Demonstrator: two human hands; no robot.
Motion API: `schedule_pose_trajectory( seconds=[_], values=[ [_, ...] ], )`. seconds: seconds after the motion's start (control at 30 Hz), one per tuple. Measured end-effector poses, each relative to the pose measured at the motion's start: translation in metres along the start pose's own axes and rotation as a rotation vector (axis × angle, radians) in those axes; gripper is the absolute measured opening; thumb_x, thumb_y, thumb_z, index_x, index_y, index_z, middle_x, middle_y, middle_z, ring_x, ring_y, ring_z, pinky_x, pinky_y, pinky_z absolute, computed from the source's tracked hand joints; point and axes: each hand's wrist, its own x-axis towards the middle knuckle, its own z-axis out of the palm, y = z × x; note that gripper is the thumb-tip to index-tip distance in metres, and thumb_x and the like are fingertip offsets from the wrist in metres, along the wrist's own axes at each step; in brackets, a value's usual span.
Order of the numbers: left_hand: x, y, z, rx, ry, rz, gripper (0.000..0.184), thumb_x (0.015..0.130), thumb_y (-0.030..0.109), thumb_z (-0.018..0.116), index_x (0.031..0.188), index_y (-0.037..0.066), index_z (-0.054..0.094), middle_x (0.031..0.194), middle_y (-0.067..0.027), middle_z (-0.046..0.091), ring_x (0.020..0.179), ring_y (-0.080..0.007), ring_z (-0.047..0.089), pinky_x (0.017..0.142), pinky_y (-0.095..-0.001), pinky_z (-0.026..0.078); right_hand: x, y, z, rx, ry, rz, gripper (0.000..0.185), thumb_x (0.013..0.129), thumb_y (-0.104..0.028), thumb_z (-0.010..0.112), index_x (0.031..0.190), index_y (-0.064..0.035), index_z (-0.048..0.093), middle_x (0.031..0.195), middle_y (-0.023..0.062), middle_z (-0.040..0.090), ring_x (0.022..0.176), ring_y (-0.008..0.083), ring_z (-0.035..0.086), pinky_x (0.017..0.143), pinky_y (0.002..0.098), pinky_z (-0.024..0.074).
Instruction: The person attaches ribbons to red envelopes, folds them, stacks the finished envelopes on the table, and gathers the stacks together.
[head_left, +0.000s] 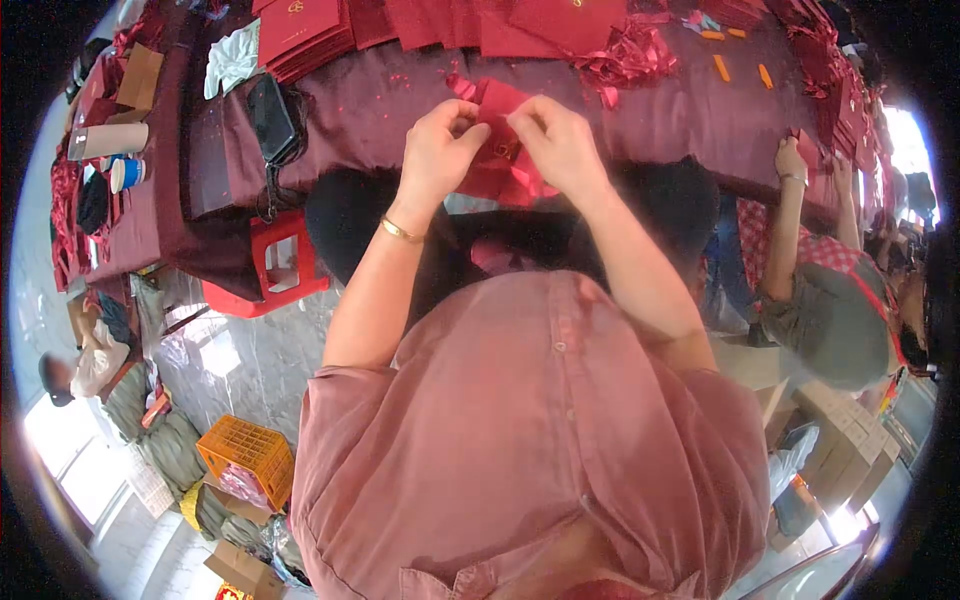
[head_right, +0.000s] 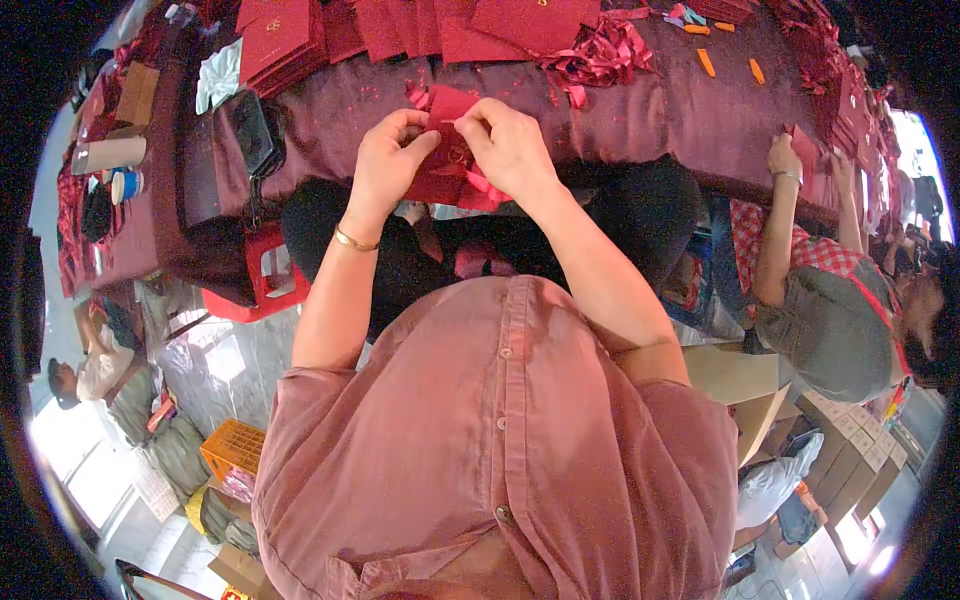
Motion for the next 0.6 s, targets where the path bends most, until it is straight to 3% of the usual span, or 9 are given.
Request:
schedule_pose_trajectory(
  seconds=[0.07,0.13,0.33,0.4,0.43,0.47,0.53,0.57,0.6],
  values=[
    [-0.002,0.005,0.0,-0.001,0.003,0.024,0.023,0.077,0.013,0.069,0.096,0.001,0.064,0.081,-0.013,0.068,0.075,-0.0203,0.066,0.068,-0.0312,0.051,-0.001,-0.002,0.001,-0.021,0.008,-0.001,0.018,0.085,-0.018,0.06,0.084,-0.0001,0.061,0.077,0.0194,0.064,0.074,0.0316,0.066,0.066,0.0379,0.0499],
    [-0.004,0.01,0.001,0.033,-0.015,0.042,0.018,0.081,0.006,0.066,0.097,-0.001,0.061,0.076,-0.0036,0.064,0.069,-0.008,0.057,0.064,-0.0237,0.047,-0.001,-0.003,0.001,-0.043,0.018,-0.002,0.017,0.084,-0.018,0.062,0.084,-0.0004,0.061,0.076,0.019,0.064,0.073,0.0315,0.066,0.064,0.038,0.0501],
    [-0.009,0.015,0.001,0.042,-0.054,0.042,0.014,0.081,0.005,0.066,0.092,-0.002,0.064,0.075,-0.0048,0.066,0.069,-0.0079,0.058,0.064,-0.0242,0.048,-0.003,-0.003,0.003,-0.047,0.113,-0.071,0.014,0.081,-0.014,0.064,0.081,-0.0015,0.059,0.073,0.0171,0.062,0.07,0.0334,0.063,0.061,0.0391,0.0498],
    [-0.009,0.013,0.002,0.024,-0.049,0.038,0.014,0.08,0.004,0.067,0.092,-0.002,0.064,0.076,-0.0051,0.066,0.069,-0.0082,0.059,0.064,-0.0244,0.048,-0.003,0.0,0.004,-0.201,0.153,-0.194,0.012,0.08,-0.012,0.064,0.083,-0.001,0.061,0.073,0.0152,0.061,0.064,0.024,0.062,0.06,0.034,0.0481],
    [-0.009,0.012,0.002,0.005,-0.044,0.034,0.013,0.08,0.004,0.067,0.091,-0.002,0.064,0.076,-0.0054,0.066,0.069,-0.0085,0.06,0.064,-0.0245,0.048,-0.004,-0.001,0.004,-0.201,0.154,-0.194,0.012,0.08,-0.012,0.064,0.083,-0.001,0.061,0.073,0.0152,0.061,0.064,0.024,0.062,0.06,0.034,0.0481],
    [-0.009,0.011,0.002,0.006,-0.045,0.034,0.013,0.08,0.004,0.067,0.091,-0.002,0.064,0.076,-0.0054,0.066,0.069,-0.0085,0.06,0.064,-0.0245,0.048,-0.004,-0.001,0.005,-0.207,0.148,-0.253,0.012,0.079,-0.011,0.064,0.079,-0.0016,0.057,0.071,0.0156,0.06,0.066,0.0297,0.061,0.06,0.0381,0.0483],
    [-0.008,0.009,0.002,0.049,-0.022,0.047,0.017,0.075,0.008,0.068,0.089,-0.001,0.065,0.079,-0.0155,0.068,0.076,-0.0235,0.068,0.067,-0.0323,0.052,-0.005,-0.003,0.004,-0.213,0.143,-0.311,0.013,0.077,-0.01,0.064,0.076,-0.0021,0.053,0.07,0.016,0.058,0.067,0.0354,0.06,0.059,0.0423,0.0485],
    [-0.009,0.011,0.002,0.049,-0.022,0.047,0.017,0.075,0.008,0.068,0.089,-0.001,0.065,0.079,-0.0155,0.068,0.076,-0.0235,0.068,0.067,-0.0323,0.052,-0.004,-0.004,0.002,-0.202,0.134,-0.302,0.013,0.077,-0.01,0.064,0.076,-0.0021,0.054,0.07,0.0161,0.058,0.068,0.0351,0.06,0.059,0.0419,0.0485],
    [-0.01,0.014,0.001,0.058,-0.028,0.051,0.015,0.077,0.006,0.068,0.09,-0.002,0.065,0.077,-0.012,0.068,0.072,-0.0168,0.065,0.066,-0.0291,0.05,-0.005,-0.005,0.001,-0.19,0.124,-0.293,0.013,0.077,-0.011,0.064,0.076,-0.0021,0.054,0.07,0.0163,0.059,0.068,0.0347,0.061,0.059,0.0415,0.0486]
  ],
)
